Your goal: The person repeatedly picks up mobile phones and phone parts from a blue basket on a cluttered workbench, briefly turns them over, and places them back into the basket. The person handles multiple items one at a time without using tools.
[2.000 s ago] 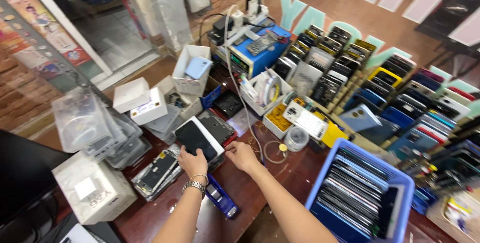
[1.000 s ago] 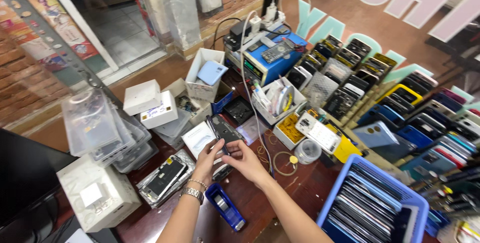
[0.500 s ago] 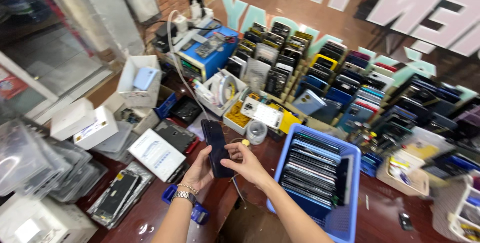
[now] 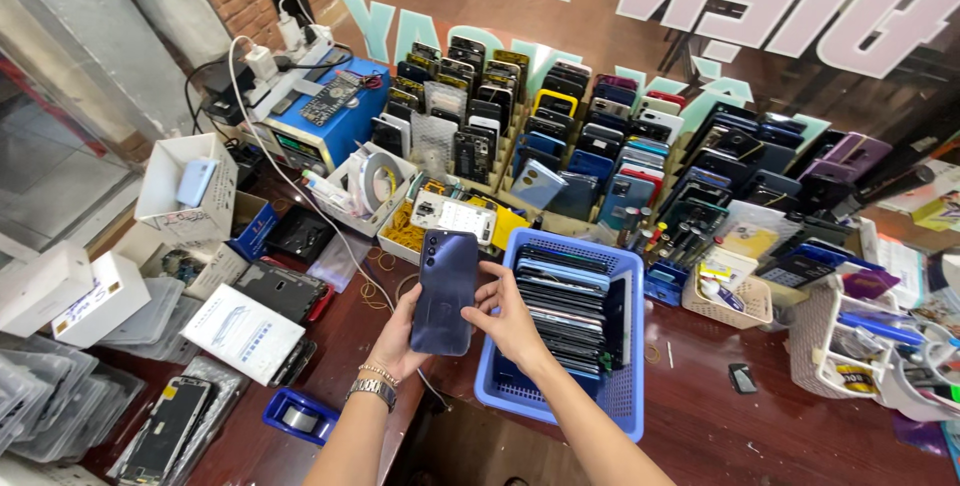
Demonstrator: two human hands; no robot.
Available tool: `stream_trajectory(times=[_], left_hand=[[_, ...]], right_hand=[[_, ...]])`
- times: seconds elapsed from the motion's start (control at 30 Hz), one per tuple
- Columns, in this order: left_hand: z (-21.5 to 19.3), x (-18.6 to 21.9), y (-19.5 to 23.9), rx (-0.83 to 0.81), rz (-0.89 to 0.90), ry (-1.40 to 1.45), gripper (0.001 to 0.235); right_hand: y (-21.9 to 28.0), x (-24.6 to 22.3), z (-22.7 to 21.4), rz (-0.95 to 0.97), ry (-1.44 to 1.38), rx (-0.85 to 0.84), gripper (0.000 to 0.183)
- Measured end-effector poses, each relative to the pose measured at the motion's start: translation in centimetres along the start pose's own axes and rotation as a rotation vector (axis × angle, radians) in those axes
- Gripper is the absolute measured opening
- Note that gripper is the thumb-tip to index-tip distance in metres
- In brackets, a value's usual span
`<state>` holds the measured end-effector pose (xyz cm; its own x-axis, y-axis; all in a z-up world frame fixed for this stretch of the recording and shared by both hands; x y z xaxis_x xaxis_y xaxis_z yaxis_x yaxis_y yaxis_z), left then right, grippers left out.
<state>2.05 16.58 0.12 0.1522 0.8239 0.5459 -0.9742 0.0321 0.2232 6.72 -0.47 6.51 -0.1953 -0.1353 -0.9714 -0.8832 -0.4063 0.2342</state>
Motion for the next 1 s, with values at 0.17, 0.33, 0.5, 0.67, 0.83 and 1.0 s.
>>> stream_trajectory(times=[0.17, 0.33, 0.5, 0.67, 0.83, 1.0], left_hand=[[0.9, -2.3, -1.3, -0.022, 0.002, 0.003, 0.048], [1.7, -3.2, -1.9, -0.002, -0.020, -0.162, 0.048], [2.6, -5.0, -3.0, -0.108, 0.012, -0.279, 0.043], [2.7, -6.5, -5.3, -0.069, 0.031, -0.560, 0.045], [5.1, -6.3, -5.0, -0.165, 0.298, -1.218, 0.035], [8.0, -6.8, -2.1, -0.379, 0.375, -1.698, 0.021]], right_hand=[[0.3, 1.0, -2.4, 0.108, -0.024, 0.034, 0.054], [-0.4, 2.7, -5.2, 0.076, -0.128, -0.034, 0.041], [-0.3, 4.2, -8.5, 0.133, -0.165, -0.080, 0.032], [1.0, 3.5, -13.3, 0.006, 0.199, -0.082, 0.029], [4.4, 4.2, -14.4, 0.064, 0.575, -0.102, 0.031], [6.9, 5.3, -13.1, 0.049, 0.854, -0.122, 0.029]])
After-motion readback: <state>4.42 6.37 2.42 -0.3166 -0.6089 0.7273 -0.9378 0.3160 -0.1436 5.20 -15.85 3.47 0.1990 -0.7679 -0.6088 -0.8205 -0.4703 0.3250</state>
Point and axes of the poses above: each hand's wrist, its own y-axis away from the middle knuckle, its own z-axis out of the palm, x = y × z, the point moved 4 cm from there along -y, towards the middle knuckle, and after that the axes turned 11 degrees about z, right-handed, at the moved point
